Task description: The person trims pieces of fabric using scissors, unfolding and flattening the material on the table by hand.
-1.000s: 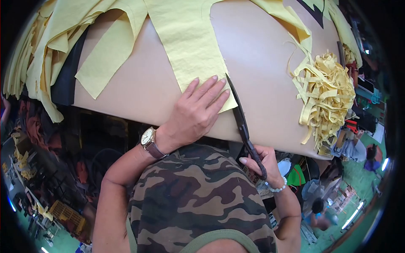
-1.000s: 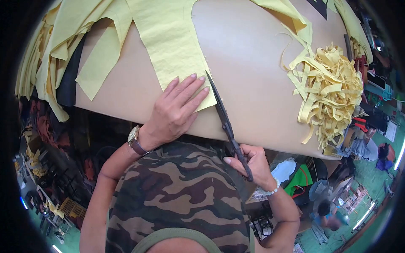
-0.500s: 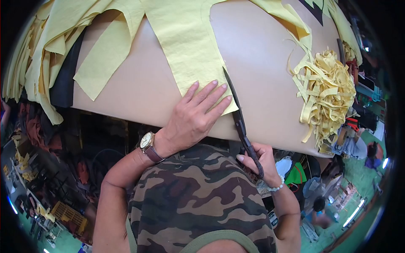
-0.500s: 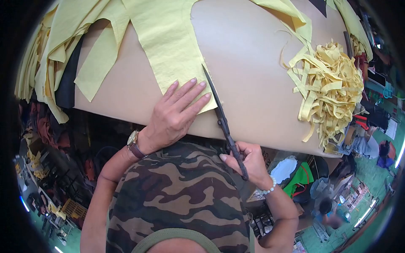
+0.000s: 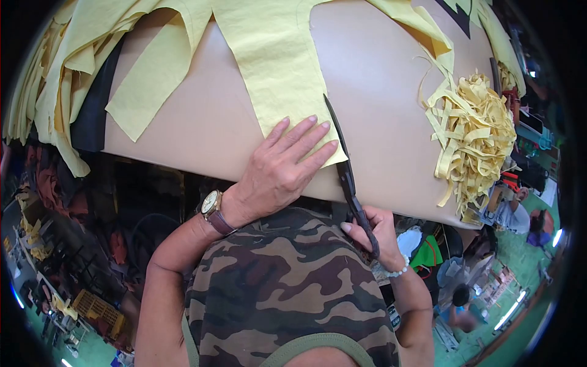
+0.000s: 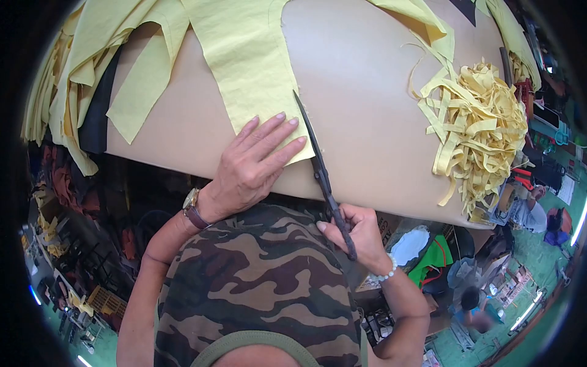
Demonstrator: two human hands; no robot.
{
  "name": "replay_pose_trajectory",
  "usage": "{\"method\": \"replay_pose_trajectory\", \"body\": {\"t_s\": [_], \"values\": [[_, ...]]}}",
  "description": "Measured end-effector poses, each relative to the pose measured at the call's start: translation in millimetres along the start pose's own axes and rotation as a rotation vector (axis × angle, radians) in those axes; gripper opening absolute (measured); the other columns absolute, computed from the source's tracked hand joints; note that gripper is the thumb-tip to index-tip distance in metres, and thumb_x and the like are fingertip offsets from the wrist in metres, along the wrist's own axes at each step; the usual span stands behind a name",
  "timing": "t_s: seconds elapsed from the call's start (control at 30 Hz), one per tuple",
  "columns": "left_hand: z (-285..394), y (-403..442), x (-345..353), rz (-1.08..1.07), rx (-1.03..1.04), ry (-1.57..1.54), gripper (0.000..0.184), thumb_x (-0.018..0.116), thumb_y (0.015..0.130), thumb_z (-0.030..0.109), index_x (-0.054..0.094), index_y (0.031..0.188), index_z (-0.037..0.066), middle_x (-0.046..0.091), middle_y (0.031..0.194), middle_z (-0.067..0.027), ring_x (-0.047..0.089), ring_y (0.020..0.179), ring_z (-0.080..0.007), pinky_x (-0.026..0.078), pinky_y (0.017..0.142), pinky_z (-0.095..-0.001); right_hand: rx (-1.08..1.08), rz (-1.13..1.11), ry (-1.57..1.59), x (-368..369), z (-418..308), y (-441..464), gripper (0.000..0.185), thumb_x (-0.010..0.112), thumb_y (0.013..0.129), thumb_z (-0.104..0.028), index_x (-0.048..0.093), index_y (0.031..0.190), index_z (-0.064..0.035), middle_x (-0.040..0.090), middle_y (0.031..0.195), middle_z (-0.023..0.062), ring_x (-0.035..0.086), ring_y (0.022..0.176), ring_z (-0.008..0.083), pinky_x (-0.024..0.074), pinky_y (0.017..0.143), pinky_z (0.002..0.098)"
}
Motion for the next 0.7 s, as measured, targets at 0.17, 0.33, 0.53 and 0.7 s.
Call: {"method": "replay_pose_trajectory", "body": {"t_s": [0.17, 0.33, 0.53, 0.7], "values": [[1, -1, -2, 0.013, 0.002, -0.048, 0.039, 0.059, 0.075, 0.005, 0.056, 0.114, 0.009, 0.052, 0.12, -0.0126, 0.049, 0.113, -0.0306, 0.04, 0.092, -0.0468, 0.06, -0.01, 0.053, 3, -8, 5, 0.026, 0.069, 0.075, -0.013, 0.049, 0.06, -0.0054, 0.043, 0.05, -0.0077, 0.036, 0.046, 0.0002, 0.0259, 0.041, 0.0178], [1, -3, -3, 0.019, 0.001, -0.068, 0.039, 0.059, 0.075, 0.005, 0.057, 0.113, 0.009, 0.052, 0.121, -0.013, 0.049, 0.113, -0.0306, 0.04, 0.092, -0.0467, 0.057, -0.011, 0.052, 5, -6, 3, 0.025, 0.069, 0.075, -0.013, 0.05, 0.06, -0.0054, 0.043, 0.05, -0.0076, 0.036, 0.046, 0.0002, 0.0258, 0.041, 0.0176], [1, -4, -3, 0.017, 0.011, -0.081, 0.038, 0.059, 0.074, 0.005, 0.057, 0.112, 0.009, 0.052, 0.121, -0.0132, 0.049, 0.113, -0.0304, 0.04, 0.092, -0.0466, 0.043, -0.01, 0.05, 5, -6, 3, 0.025, 0.069, 0.075, -0.014, 0.05, 0.061, -0.0055, 0.044, 0.051, -0.0073, 0.037, 0.047, 0.0003, 0.0258, 0.042, 0.0176], [1, -5, -3, 0.013, 0.017, -0.095, 0.04, 0.059, 0.074, 0.004, 0.057, 0.113, 0.009, 0.051, 0.122, -0.0131, 0.049, 0.113, -0.0304, 0.04, 0.092, -0.0471, 0.056, -0.023, 0.067, 5, -12, 10, 0.025, 0.069, 0.075, -0.015, 0.05, 0.063, -0.005, 0.045, 0.053, -0.0064, 0.038, 0.047, 0.0007, 0.0275, 0.042, 0.0177]]}}
Point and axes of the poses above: each hand's wrist, its own y-axis towards the middle knuckle, its own x-axis out of the palm, z = x × y, the point moved 1 cm from there along y, towards the middle knuckle
